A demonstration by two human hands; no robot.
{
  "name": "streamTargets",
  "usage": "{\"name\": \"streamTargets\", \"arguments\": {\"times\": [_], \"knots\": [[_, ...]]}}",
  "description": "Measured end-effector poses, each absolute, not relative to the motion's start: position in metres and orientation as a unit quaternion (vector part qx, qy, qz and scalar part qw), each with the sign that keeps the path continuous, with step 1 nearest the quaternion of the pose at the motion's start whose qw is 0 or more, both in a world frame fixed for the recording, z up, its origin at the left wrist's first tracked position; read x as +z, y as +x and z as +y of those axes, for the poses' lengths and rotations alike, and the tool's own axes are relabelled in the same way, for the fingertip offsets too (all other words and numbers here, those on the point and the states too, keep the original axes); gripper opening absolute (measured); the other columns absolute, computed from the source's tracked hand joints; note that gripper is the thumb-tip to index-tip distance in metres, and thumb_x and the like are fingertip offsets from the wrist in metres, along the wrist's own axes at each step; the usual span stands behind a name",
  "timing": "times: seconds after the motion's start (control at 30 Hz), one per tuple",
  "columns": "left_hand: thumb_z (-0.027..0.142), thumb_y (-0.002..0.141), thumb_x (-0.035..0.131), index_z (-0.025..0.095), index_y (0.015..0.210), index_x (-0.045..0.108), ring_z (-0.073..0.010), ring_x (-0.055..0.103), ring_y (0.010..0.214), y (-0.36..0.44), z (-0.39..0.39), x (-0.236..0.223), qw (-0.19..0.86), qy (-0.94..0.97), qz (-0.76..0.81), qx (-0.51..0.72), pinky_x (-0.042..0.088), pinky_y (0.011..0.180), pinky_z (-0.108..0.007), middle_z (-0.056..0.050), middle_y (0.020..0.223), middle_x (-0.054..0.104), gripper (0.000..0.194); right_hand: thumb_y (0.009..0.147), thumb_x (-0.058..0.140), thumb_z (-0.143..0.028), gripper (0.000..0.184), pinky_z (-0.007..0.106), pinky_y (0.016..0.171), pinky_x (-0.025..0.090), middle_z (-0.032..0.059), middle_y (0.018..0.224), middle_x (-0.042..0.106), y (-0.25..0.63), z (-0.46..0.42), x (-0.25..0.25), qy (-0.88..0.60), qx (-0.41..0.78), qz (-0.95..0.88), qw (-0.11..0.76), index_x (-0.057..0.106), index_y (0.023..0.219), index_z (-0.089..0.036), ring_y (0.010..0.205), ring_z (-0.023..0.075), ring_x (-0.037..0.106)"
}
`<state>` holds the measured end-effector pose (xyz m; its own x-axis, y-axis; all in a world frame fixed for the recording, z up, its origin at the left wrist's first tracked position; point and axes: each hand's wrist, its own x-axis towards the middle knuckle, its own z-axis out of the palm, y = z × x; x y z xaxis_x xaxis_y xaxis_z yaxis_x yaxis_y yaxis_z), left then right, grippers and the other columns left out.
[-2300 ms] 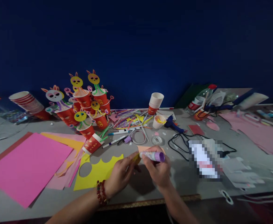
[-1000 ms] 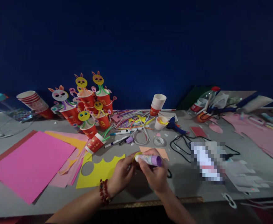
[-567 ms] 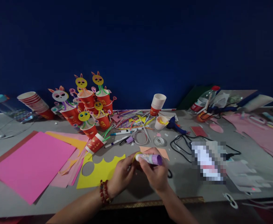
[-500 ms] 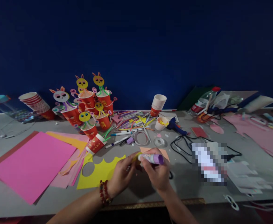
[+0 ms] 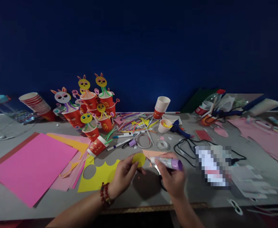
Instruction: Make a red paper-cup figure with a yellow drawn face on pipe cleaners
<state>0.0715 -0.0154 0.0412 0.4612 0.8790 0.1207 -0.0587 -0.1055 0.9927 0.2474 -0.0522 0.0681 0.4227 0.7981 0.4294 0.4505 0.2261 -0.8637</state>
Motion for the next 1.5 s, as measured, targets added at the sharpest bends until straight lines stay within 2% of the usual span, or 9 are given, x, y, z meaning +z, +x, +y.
{"name": "streamTargets", "arguments": {"times": [0.2, 0.33, 0.47, 0.57, 0.73, 0.97, 1.2, 1.4, 1.5], "knots": [[0.042, 0.102, 0.049, 0.013, 0.117, 0.062, -0.0186, 0.071, 0.069, 0.071, -0.015, 0.037, 0.608, 0.604, 0.328, 0.398, 0.056, 0.068, -0.028, -0.006, 0.076, 0.075, 0.036, 0.081, 0.070, -0.029, 0.015, 0.022, 0.043, 0.045, -0.0033, 0.057, 0.061, 0.238, -0.051, 0.073, -0.591, 0.211, -0.502, 0.595, 0.059, 0.074, -0.021, 0.045, 0.0134, 0.055], [0.039, 0.101, 0.051, 0.015, 0.116, 0.064, -0.0176, 0.072, 0.072, 0.070, -0.016, 0.037, 0.571, 0.636, 0.333, 0.399, 0.055, 0.071, -0.027, -0.005, 0.079, 0.075, 0.031, 0.082, 0.069, -0.031, 0.014, 0.022, 0.044, 0.046, -0.0024, 0.061, 0.062, 0.231, -0.048, 0.074, -0.580, 0.246, -0.496, 0.597, 0.060, 0.078, -0.021, 0.047, 0.0132, 0.055], [0.039, 0.101, 0.052, 0.014, 0.109, 0.063, -0.0166, 0.071, 0.071, 0.070, -0.013, 0.039, 0.597, 0.613, 0.327, 0.401, 0.055, 0.068, -0.025, -0.005, 0.079, 0.075, 0.029, 0.084, 0.068, -0.031, 0.014, 0.021, 0.045, 0.045, -0.0021, 0.065, 0.063, 0.233, -0.048, 0.070, -0.575, 0.271, -0.488, 0.598, 0.060, 0.085, -0.020, 0.049, 0.0122, 0.055], [0.041, 0.100, 0.053, 0.013, 0.109, 0.062, -0.0165, 0.070, 0.071, 0.071, -0.012, 0.039, 0.622, 0.591, 0.326, 0.398, 0.054, 0.071, -0.026, -0.006, 0.077, 0.076, 0.031, 0.084, 0.070, -0.032, 0.017, 0.022, 0.049, 0.048, -0.0008, 0.073, 0.065, 0.236, -0.049, 0.065, -0.574, 0.269, -0.481, 0.606, 0.059, 0.093, -0.021, 0.055, 0.0130, 0.058], [0.044, 0.100, 0.052, 0.012, 0.109, 0.062, -0.0168, 0.069, 0.069, 0.073, -0.012, 0.038, 0.649, 0.566, 0.321, 0.393, 0.054, 0.066, -0.026, -0.008, 0.080, 0.076, 0.034, 0.087, 0.070, -0.032, 0.016, 0.025, 0.060, 0.054, 0.0018, 0.081, 0.067, 0.244, -0.053, 0.060, -0.574, 0.258, -0.494, 0.600, 0.060, 0.093, -0.021, 0.065, 0.0155, 0.064], [0.041, 0.100, 0.051, 0.014, 0.114, 0.060, -0.0180, 0.071, 0.072, 0.072, -0.014, 0.035, 0.617, 0.595, 0.327, 0.398, 0.056, 0.068, -0.027, -0.008, 0.083, 0.077, 0.031, 0.090, 0.064, -0.030, 0.010, 0.025, 0.061, 0.054, 0.0025, 0.085, 0.065, 0.248, -0.060, 0.061, -0.577, 0.230, -0.532, 0.575, 0.062, 0.095, -0.022, 0.071, 0.0174, 0.065], [0.033, 0.102, 0.049, 0.015, 0.111, 0.064, -0.0170, 0.073, 0.074, 0.072, -0.015, 0.042, 0.562, 0.645, 0.326, 0.403, 0.057, 0.066, -0.024, -0.007, 0.084, 0.076, 0.025, 0.089, 0.063, -0.024, 0.003, 0.021, 0.049, 0.047, -0.0003, 0.074, 0.065, 0.240, -0.060, 0.067, -0.565, 0.166, -0.575, 0.567, 0.062, 0.091, -0.022, 0.060, 0.0148, 0.062], [0.024, 0.101, 0.049, 0.018, 0.115, 0.065, -0.0150, 0.074, 0.072, 0.072, -0.015, 0.044, 0.492, 0.699, 0.317, 0.412, 0.056, 0.062, -0.019, -0.005, 0.086, 0.077, 0.022, 0.089, 0.064, -0.023, 0.006, 0.024, 0.060, 0.053, 0.0011, 0.082, 0.068, 0.235, -0.056, 0.065, -0.553, 0.143, -0.586, 0.575, 0.063, 0.094, -0.022, 0.069, 0.0168, 0.067], [0.021, 0.101, 0.047, 0.019, 0.119, 0.064, -0.0140, 0.073, 0.070, 0.070, -0.015, 0.043, 0.466, 0.719, 0.310, 0.412, 0.055, 0.062, -0.019, -0.005, 0.087, 0.077, 0.025, 0.089, 0.064, -0.022, 0.006, 0.024, 0.061, 0.054, 0.0012, 0.082, 0.068, 0.233, -0.054, 0.066, -0.547, 0.151, -0.589, 0.576, 0.063, 0.094, -0.022, 0.069, 0.0170, 0.067]]}}
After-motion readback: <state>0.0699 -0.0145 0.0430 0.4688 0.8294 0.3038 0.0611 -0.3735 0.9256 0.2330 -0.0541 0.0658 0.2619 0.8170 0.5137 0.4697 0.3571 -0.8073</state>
